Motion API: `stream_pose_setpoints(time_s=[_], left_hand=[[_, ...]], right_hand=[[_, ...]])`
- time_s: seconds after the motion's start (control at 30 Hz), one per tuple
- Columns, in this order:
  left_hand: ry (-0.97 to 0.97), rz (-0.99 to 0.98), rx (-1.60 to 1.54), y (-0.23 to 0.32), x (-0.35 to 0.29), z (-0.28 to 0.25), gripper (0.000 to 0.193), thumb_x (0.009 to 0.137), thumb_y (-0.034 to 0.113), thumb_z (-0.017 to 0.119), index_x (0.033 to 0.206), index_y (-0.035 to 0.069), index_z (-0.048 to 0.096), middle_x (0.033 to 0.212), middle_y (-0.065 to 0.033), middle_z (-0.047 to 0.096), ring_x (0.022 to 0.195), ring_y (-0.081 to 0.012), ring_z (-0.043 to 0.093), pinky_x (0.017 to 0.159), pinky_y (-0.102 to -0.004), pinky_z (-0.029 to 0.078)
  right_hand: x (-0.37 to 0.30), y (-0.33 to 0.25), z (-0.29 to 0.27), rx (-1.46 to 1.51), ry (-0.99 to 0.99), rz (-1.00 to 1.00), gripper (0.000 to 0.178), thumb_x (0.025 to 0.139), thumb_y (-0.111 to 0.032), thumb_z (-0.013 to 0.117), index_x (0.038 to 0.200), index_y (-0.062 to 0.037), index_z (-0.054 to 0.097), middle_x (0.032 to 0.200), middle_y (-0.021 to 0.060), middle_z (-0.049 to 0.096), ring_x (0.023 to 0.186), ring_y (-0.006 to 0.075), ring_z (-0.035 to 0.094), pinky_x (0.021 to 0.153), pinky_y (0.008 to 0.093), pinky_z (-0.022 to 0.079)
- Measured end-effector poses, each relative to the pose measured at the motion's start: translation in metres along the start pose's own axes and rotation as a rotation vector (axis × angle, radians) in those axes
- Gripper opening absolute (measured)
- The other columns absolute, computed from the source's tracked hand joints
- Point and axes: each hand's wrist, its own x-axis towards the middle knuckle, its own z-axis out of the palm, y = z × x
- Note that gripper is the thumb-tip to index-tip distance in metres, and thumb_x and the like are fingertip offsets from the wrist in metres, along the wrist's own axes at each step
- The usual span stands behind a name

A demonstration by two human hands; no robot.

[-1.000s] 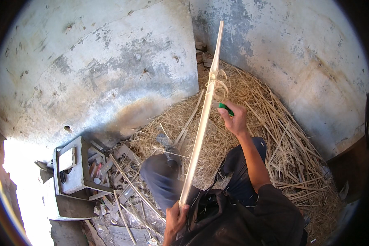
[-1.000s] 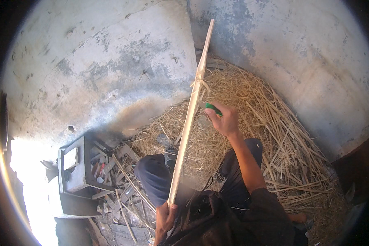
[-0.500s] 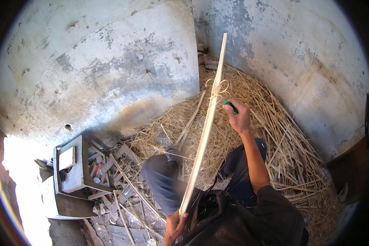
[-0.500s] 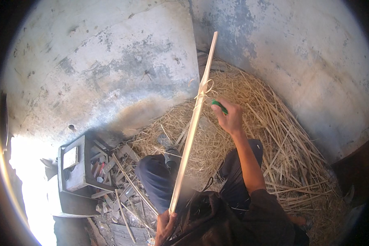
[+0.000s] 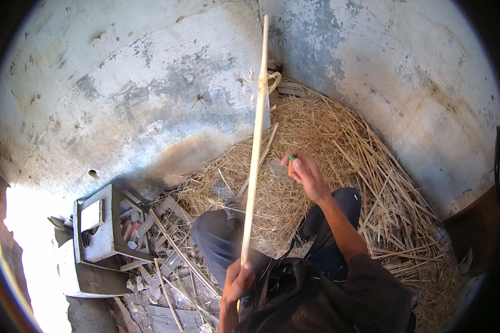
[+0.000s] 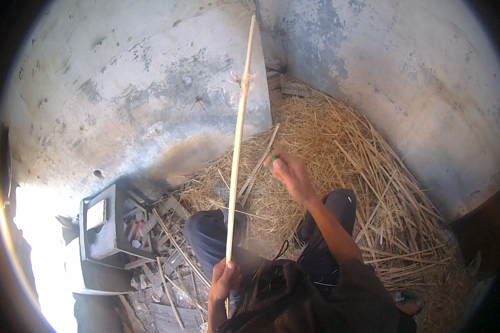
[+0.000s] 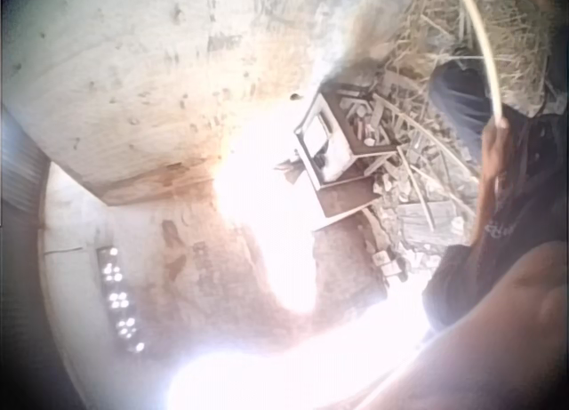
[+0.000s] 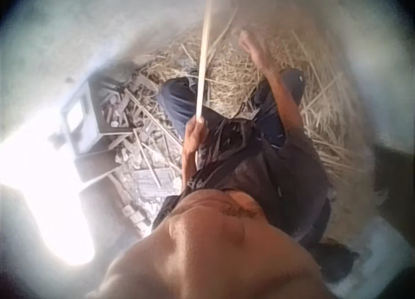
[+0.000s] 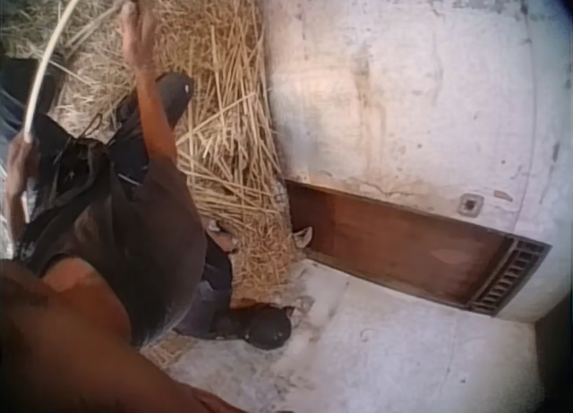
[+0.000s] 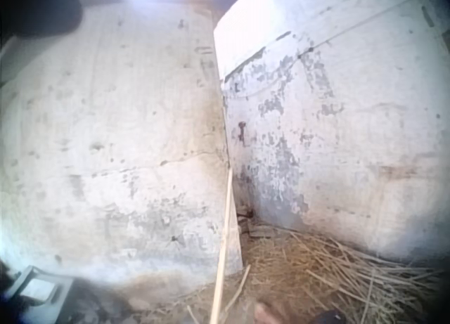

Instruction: The person sits on a straw-covered floor and uses a green utility knife to shave thin strips off a long bamboo pole. They hold the pole with their left hand and repeatedly scrape the blade along its length to remove the outer layer, creating wood shavings.

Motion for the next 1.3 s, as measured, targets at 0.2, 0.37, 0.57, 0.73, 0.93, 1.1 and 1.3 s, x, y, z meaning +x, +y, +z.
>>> stream_pose_setpoints(time_s=[0.2, 0.37, 0.57, 0.73, 0.93, 1.1, 1.3], left_hand=[[0.087, 0.066, 0.190, 0.041, 0.032, 0.036, 0.029, 0.105, 0.033, 0.066, 0.105, 0.005, 0.056, 0.069, 0.0077, 0.046, 0.054, -0.0028, 0.039, 0.047, -0.0233, 0.029], [0.104, 0.264, 0.319, 0.061, 0.051, 0.061, 0.040, 0.104, 0.039, 0.068, 0.115, 0.002, 0.059, 0.075, 0.0096, 0.049, 0.061, 0.0000, 0.041, 0.052, -0.0206, 0.030], [0.061, 0.196, 0.297, 0.064, 0.060, 0.059, 0.042, 0.107, 0.039, 0.063, 0.121, -0.001, 0.061, 0.084, 0.0083, 0.053, 0.071, -0.0007, 0.043, 0.060, -0.0211, 0.033], [0.090, 0.235, 0.313, 0.066, 0.064, 0.062, 0.039, 0.108, 0.033, 0.062, 0.127, -0.002, 0.063, 0.091, 0.0055, 0.057, 0.081, -0.0043, 0.046, 0.069, -0.0234, 0.039], [0.092, 0.252, 0.354, 0.071, 0.066, 0.063, 0.033, 0.108, 0.029, 0.064, 0.121, -0.001, 0.069, 0.089, 0.0058, 0.058, 0.077, -0.0039, 0.047, 0.067, -0.0224, 0.038], [0.094, 0.232, 0.345, 0.071, 0.067, 0.059, 0.030, 0.109, 0.026, 0.062, 0.119, -0.001, 0.069, 0.090, 0.0037, 0.061, 0.079, -0.0041, 0.048, 0.069, -0.0231, 0.040], [0.170, 0.283, 0.442, 0.067, 0.070, 0.058, 0.031, 0.109, 0.025, 0.061, 0.119, -0.003, 0.068, 0.093, 0.0004, 0.065, 0.086, -0.0069, 0.054, 0.077, -0.0264, 0.046]], right_hand=[[-0.024, -0.029, 0.030, -0.404, -0.097, -0.257, 0.037, 0.096, -0.039, 0.075, 0.099, -0.0024, 0.073, 0.073, 0.0072, 0.065, 0.058, 0.0186, 0.061, 0.056, 0.0322, 0.047], [-0.035, -0.036, 0.043, -0.481, -0.150, -0.381, 0.034, 0.087, -0.038, 0.084, 0.100, -0.0064, 0.078, 0.079, 0.0064, 0.073, 0.062, 0.0221, 0.070, 0.055, 0.0341, 0.052], [-0.039, -0.045, 0.046, -0.548, -0.196, -0.425, 0.031, 0.086, -0.038, 0.084, 0.101, -0.0115, 0.078, 0.082, 0.0024, 0.075, 0.063, 0.0210, 0.071, 0.055, 0.0332, 0.054], [-0.042, -0.047, 0.050, -0.586, -0.188, -0.447, 0.031, 0.084, -0.037, 0.085, 0.102, -0.0126, 0.080, 0.077, 0.0010, 0.074, 0.059, 0.0205, 0.069, 0.052, 0.0331, 0.052], [-0.046, -0.045, 0.052, -0.577, -0.204, -0.424, 0.031, 0.083, -0.034, 0.085, 0.105, -0.0121, 0.081, 0.085, 0.0024, 0.078, 0.064, 0.0192, 0.073, 0.055, 0.0310, 0.056], [-0.045, -0.045, 0.053, -0.591, -0.205, -0.419, 0.031, 0.083, -0.033, 0.085, 0.105, -0.0118, 0.081, 0.087, 0.0033, 0.080, 0.067, 0.0193, 0.075, 0.057, 0.0301, 0.058], [-0.045, -0.053, 0.051, -0.654, -0.190, -0.413, 0.032, 0.083, -0.034, 0.085, 0.105, -0.0111, 0.081, 0.085, 0.0033, 0.079, 0.067, 0.0198, 0.075, 0.057, 0.0298, 0.058]])
